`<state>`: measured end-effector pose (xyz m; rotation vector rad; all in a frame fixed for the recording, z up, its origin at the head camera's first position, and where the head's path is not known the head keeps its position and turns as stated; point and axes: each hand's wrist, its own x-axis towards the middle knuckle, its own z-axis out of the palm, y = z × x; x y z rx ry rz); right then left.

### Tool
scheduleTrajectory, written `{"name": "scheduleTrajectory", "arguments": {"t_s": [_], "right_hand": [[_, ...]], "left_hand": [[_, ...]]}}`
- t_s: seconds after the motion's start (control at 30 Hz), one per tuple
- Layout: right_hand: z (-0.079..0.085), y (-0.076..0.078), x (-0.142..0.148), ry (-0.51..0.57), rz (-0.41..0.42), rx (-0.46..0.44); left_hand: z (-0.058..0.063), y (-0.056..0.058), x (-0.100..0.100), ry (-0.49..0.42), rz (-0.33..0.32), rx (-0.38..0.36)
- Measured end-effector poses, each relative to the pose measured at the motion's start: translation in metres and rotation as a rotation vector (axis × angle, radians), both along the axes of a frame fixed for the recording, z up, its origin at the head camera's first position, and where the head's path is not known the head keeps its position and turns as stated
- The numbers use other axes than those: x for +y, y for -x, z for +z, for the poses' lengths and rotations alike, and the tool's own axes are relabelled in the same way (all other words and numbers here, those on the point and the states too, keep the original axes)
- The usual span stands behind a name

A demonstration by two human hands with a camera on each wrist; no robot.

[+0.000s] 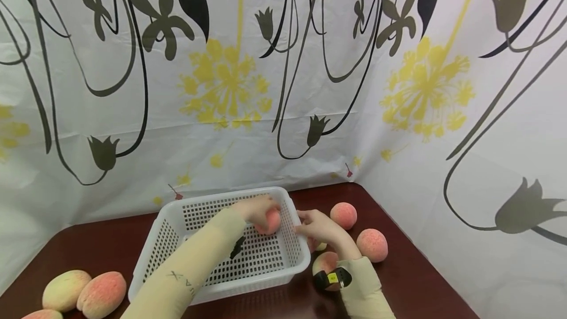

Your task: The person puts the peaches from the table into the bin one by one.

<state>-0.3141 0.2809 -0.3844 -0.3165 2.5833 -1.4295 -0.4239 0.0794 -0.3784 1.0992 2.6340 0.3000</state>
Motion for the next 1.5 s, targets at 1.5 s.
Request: {"name": "scheduleTrajectory", "arguments": {"t_s": [1.5], "right_hand": [[0.002, 0.011, -0.006, 0.040, 0.061, -0.081]], "left_hand": [[0.065, -0.040, -0.322, -0.166, 0.329, 0.222]]}}
